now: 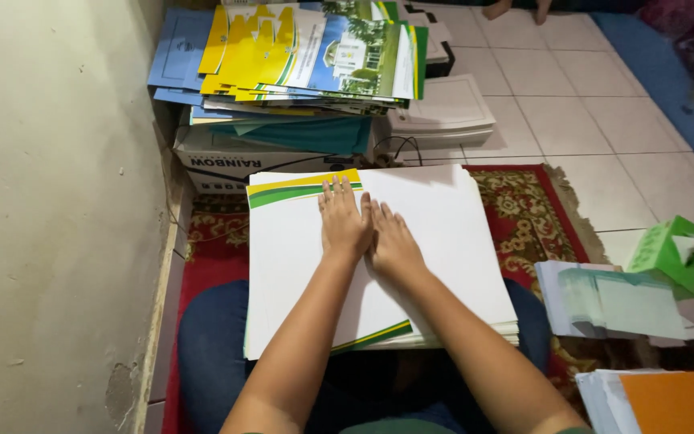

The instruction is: The person flips through a stack of printed brochures and smooths each page by hand to ensure they are flat and properly aligned.

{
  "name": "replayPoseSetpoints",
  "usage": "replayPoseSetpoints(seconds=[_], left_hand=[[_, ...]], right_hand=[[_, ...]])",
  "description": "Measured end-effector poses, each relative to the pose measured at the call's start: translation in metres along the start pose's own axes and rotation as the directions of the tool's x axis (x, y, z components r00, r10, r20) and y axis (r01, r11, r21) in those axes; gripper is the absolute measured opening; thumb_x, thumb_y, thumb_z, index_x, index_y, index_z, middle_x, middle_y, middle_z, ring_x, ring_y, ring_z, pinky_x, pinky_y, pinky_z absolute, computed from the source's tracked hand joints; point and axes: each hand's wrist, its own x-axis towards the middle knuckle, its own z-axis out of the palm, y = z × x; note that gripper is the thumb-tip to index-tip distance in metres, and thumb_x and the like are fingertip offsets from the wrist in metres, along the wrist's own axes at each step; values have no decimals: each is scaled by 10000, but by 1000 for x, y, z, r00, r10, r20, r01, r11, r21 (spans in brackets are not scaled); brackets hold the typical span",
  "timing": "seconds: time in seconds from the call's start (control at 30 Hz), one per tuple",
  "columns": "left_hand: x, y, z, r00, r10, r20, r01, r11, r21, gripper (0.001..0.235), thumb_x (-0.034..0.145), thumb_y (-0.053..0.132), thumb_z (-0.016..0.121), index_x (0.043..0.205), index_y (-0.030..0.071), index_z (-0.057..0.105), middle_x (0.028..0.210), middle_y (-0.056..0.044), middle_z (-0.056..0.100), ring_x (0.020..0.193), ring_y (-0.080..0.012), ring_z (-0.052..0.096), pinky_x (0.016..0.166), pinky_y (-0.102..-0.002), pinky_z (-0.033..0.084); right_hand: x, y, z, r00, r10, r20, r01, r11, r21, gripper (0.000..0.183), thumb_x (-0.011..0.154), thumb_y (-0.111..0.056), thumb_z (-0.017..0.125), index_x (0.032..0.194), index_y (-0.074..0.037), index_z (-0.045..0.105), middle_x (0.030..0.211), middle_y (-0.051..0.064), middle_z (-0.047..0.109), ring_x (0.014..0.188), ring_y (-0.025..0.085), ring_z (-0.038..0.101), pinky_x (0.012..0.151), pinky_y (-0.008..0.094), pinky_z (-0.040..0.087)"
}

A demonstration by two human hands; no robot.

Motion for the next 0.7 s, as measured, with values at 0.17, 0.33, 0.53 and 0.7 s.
replayPoseSetpoints(seconds=[0.17, 0.33, 0.53, 0.7], left_hand=[[-7, 6, -9, 979, 73, 193, -106, 981, 165, 551, 1028, 302, 378, 1485, 10, 476, 1555, -246, 432, 1493, -432, 319, 1198, -607, 178], [-2, 14, -22, 951, 35, 307, -98, 976, 193, 546, 1028, 242, 338, 1523, 33, 430, 1596, -222, 384, 1516, -399, 281, 1209, -607, 132], [4, 13, -16, 941, 42, 334, -128, 963, 239, 590, 1015, 249, 287, 1547, -6, 301, 1626, -224, 275, 1527, -403, 156, 1210, -592, 95], [14, 8, 0, 890, -71, 451, -62, 960, 274, 618, 1028, 310, 266, 1587, 52, 216, 1658, -201, 178, 1536, -395, 79, 1207, -601, 41]], right_hand=[[-68, 8, 22, 999, -51, -13, 50, 997, -52, 627, 1063, -356, 265, 1605, -46, 212, 1687, 152, 186, 1549, 307, 169, 1237, 459, 94], [-107, 0, 12, 995, -83, 57, 85, 996, -32, 651, 1062, -365, 238, 1604, -10, 170, 1676, 197, 179, 1541, 331, 161, 1228, 467, 84], [-98, 10, 26, 990, -139, -16, 139, 989, 58, 657, 1039, -298, 261, 1570, 57, 111, 1683, 223, 46, 1558, 279, 16, 1235, 435, 20], [-93, 15, 38, 976, -203, -78, 205, 979, 18, 685, 1006, -279, 338, 1540, 115, 172, 1651, 306, 99, 1556, 337, 63, 1229, 450, 47]])
